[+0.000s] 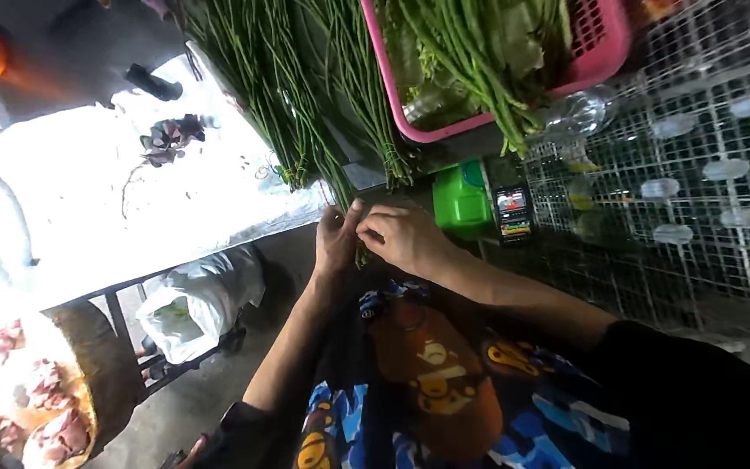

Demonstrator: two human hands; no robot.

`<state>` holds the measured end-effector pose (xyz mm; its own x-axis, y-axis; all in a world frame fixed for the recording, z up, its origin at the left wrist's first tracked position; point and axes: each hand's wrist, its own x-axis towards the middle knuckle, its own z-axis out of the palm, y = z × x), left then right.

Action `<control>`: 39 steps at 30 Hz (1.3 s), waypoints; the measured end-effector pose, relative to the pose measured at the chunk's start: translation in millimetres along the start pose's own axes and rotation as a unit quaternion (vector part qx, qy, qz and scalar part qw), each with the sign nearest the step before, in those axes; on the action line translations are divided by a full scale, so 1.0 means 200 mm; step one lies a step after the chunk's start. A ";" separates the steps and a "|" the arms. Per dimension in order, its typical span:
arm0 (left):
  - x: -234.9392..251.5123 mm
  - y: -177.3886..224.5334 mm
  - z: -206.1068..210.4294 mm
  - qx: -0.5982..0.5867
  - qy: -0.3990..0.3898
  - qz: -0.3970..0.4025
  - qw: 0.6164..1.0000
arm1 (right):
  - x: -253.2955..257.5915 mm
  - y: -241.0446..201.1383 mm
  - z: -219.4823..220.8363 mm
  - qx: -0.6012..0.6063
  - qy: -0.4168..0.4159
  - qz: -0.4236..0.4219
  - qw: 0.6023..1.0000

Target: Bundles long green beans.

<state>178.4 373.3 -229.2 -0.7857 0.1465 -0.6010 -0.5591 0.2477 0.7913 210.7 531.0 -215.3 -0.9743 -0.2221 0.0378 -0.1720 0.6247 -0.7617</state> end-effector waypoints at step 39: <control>0.13 0.07 -0.12 -0.475 -0.170 -0.006 0.863 | -0.18 0.22 0.05 0.600 -0.004 0.055 0.798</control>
<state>143.3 358.6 -231.3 -0.7458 0.4614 -0.4806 -0.6580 -0.6228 0.4232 239.2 559.3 -255.9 -0.9723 -0.2224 -0.0718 0.1814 -0.5242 -0.8321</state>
